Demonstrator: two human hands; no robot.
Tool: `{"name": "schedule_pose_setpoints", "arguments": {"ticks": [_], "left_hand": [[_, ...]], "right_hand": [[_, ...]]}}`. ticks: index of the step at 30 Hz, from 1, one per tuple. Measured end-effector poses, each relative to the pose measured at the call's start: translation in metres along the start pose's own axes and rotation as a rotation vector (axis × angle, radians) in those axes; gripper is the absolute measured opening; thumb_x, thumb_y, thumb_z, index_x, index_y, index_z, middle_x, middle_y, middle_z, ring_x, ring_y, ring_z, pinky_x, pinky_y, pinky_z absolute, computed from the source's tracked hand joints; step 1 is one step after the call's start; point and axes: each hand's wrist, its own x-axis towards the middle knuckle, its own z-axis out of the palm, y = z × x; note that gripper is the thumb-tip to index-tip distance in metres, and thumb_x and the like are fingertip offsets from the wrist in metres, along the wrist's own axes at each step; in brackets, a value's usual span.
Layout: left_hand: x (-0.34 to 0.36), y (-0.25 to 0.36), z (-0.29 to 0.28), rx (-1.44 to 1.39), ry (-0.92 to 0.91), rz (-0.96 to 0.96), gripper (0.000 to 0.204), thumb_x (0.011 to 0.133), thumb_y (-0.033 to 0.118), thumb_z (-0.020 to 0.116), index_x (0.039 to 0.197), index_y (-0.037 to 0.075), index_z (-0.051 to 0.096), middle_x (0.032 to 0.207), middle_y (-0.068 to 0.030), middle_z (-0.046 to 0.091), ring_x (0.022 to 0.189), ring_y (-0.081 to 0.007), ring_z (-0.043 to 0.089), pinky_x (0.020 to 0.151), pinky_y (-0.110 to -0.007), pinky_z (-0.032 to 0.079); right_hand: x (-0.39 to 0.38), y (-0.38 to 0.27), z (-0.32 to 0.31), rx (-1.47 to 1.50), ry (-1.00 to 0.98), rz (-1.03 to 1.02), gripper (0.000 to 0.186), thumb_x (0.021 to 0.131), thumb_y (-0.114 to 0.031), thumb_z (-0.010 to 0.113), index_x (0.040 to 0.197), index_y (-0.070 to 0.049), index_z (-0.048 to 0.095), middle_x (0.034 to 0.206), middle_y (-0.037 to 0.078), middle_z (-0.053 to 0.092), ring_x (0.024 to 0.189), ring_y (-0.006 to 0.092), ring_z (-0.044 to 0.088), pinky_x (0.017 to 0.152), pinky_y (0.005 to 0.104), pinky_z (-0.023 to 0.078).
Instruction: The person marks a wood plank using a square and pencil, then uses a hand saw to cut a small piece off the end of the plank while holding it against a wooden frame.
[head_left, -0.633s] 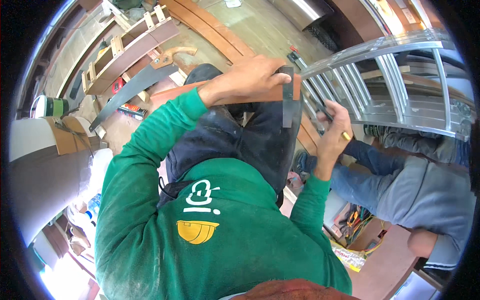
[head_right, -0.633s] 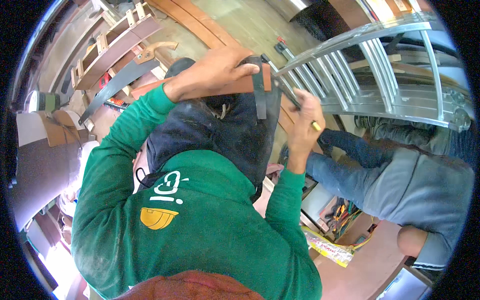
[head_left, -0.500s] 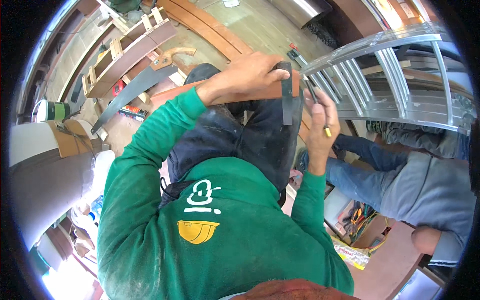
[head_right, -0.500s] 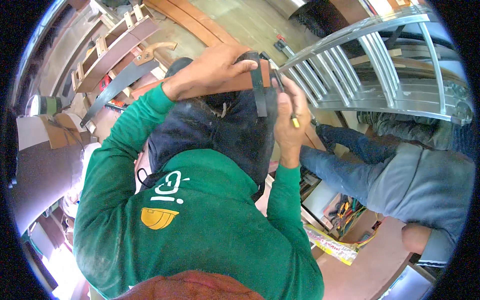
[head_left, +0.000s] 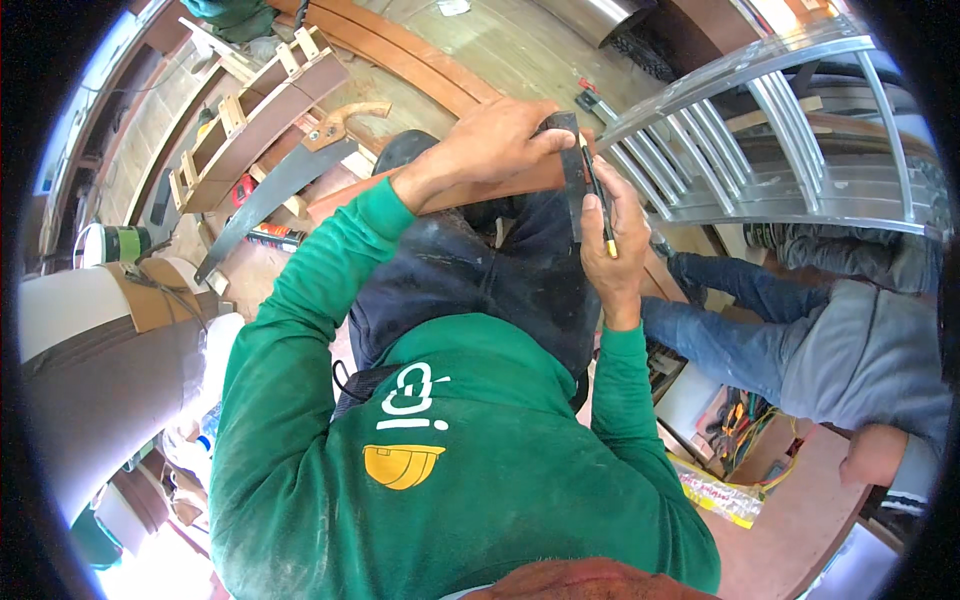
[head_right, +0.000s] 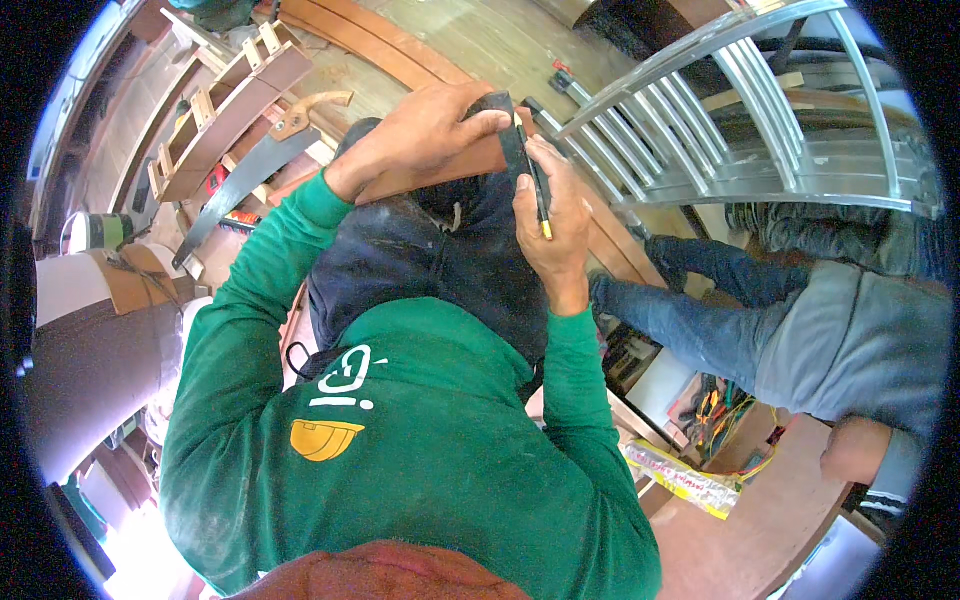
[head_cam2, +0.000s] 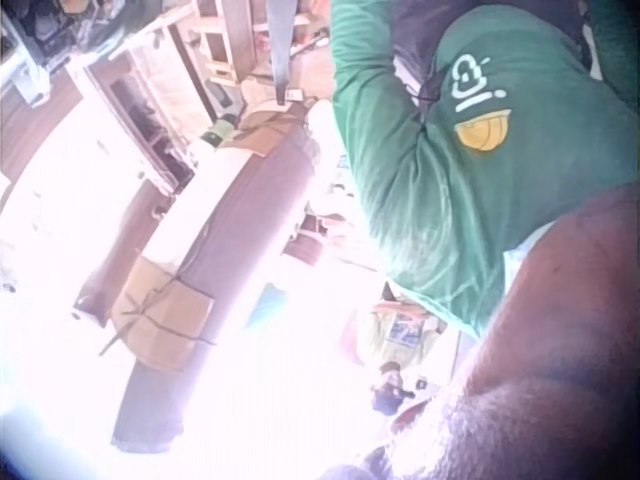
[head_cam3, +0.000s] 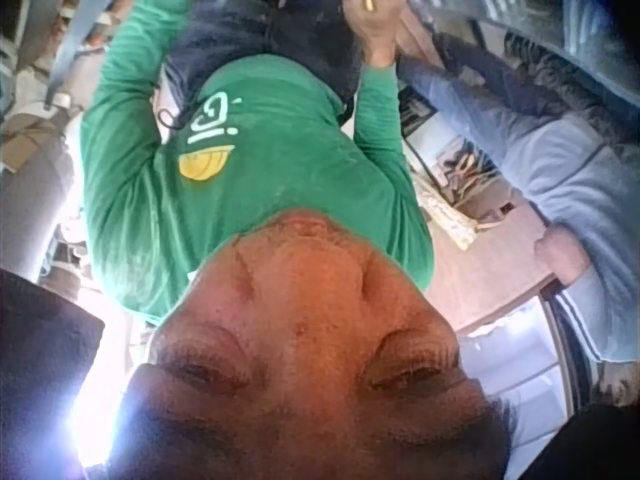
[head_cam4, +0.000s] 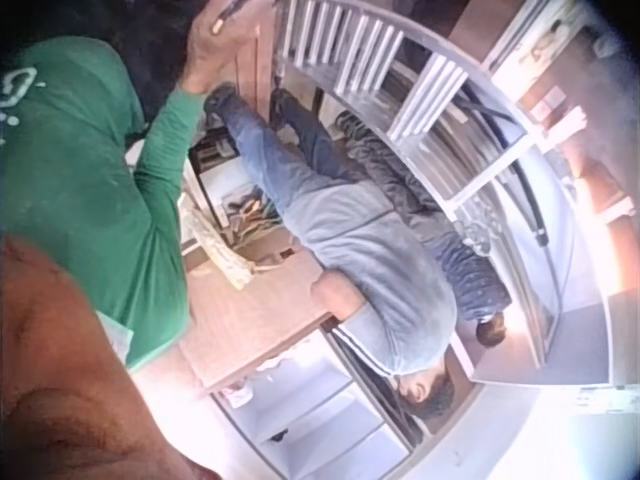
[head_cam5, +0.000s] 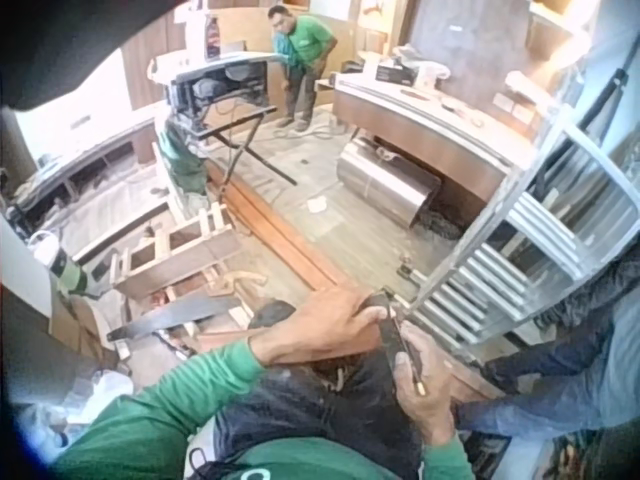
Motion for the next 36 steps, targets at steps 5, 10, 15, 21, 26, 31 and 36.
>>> {"name": "schedule_pose_setpoints", "arguments": {"ticks": [5,10,15,21,26,31,36], "left_hand": [[-0.002,-0.001,0.002,0.013,0.015,0.027,0.059,0.105,0.057,0.058,0.128,0.003,0.067,0.117,-0.0266,0.073,0.113,-0.0486,0.067,0.095,-0.055,0.053],[-0.001,-0.004,0.000,-0.022,0.019,0.033,0.058,0.105,0.057,0.059,0.129,0.004,0.067,0.117,-0.0264,0.073,0.113,-0.0483,0.067,0.094,-0.055,0.053],[-0.003,0.000,-0.003,-0.027,0.022,0.042,0.059,0.104,0.056,0.059,0.130,0.004,0.067,0.115,-0.0270,0.073,0.110,-0.0495,0.068,0.093,-0.055,0.053],[-0.003,-0.002,-0.001,-0.090,0.011,-0.013,0.053,0.104,0.054,0.060,0.125,0.006,0.070,0.104,-0.0262,0.074,0.104,-0.0494,0.069,0.090,-0.057,0.053],[-0.002,-0.003,0.001,-0.100,0.043,-0.005,0.051,0.104,0.052,0.062,0.122,0.005,0.071,0.102,-0.0261,0.074,0.102,-0.0486,0.070,0.088,-0.056,0.053],[0.000,0.000,-0.011,-0.163,0.023,-0.035,0.051,0.105,0.049,0.064,0.125,0.002,0.070,0.109,-0.0276,0.075,0.104,-0.0471,0.071,0.089,-0.050,0.055],[-0.002,-0.005,-0.013,-0.129,0.073,-0.008,0.050,0.105,0.049,0.065,0.123,0.003,0.072,0.106,-0.0266,0.075,0.102,-0.0458,0.072,0.087,-0.050,0.055]], "right_hand": [[-0.004,0.000,0.000,-0.025,-0.004,-0.031,0.035,0.101,-0.008,0.064,0.135,0.001,0.064,0.135,0.024,0.069,0.133,0.0394,0.065,0.113,0.0469,0.050],[-0.002,-0.006,0.002,-0.031,-0.004,-0.010,0.035,0.101,-0.006,0.063,0.135,0.001,0.064,0.135,0.024,0.069,0.134,0.0394,0.065,0.113,0.0467,0.050],[-0.002,-0.006,-0.001,-0.043,-0.014,-0.040,0.035,0.100,-0.005,0.063,0.135,0.001,0.064,0.136,0.023,0.069,0.134,0.0387,0.065,0.113,0.0460,0.050],[0.004,-0.011,-0.002,-0.026,-0.013,0.004,0.033,0.098,-0.005,0.065,0.131,0.000,0.066,0.130,0.023,0.071,0.127,0.0390,0.069,0.108,0.0452,0.053],[0.004,-0.021,-0.014,-0.067,-0.040,0.039,0.031,0.096,-0.005,0.067,0.127,-0.001,0.067,0.124,0.023,0.073,0.118,0.0409,0.072,0.102,0.0450,0.056],[-0.013,-0.017,-0.025,-0.142,-0.082,0.090,0.029,0.095,-0.006,0.068,0.124,-0.003,0.069,0.119,0.021,0.074,0.111,0.0406,0.073,0.097,0.0454,0.057],[-0.023,-0.019,-0.039,-0.201,-0.194,0.231,0.029,0.095,-0.008,0.068,0.124,-0.004,0.069,0.117,0.021,0.075,0.108,0.0404,0.074,0.094,0.0453,0.057]]}}
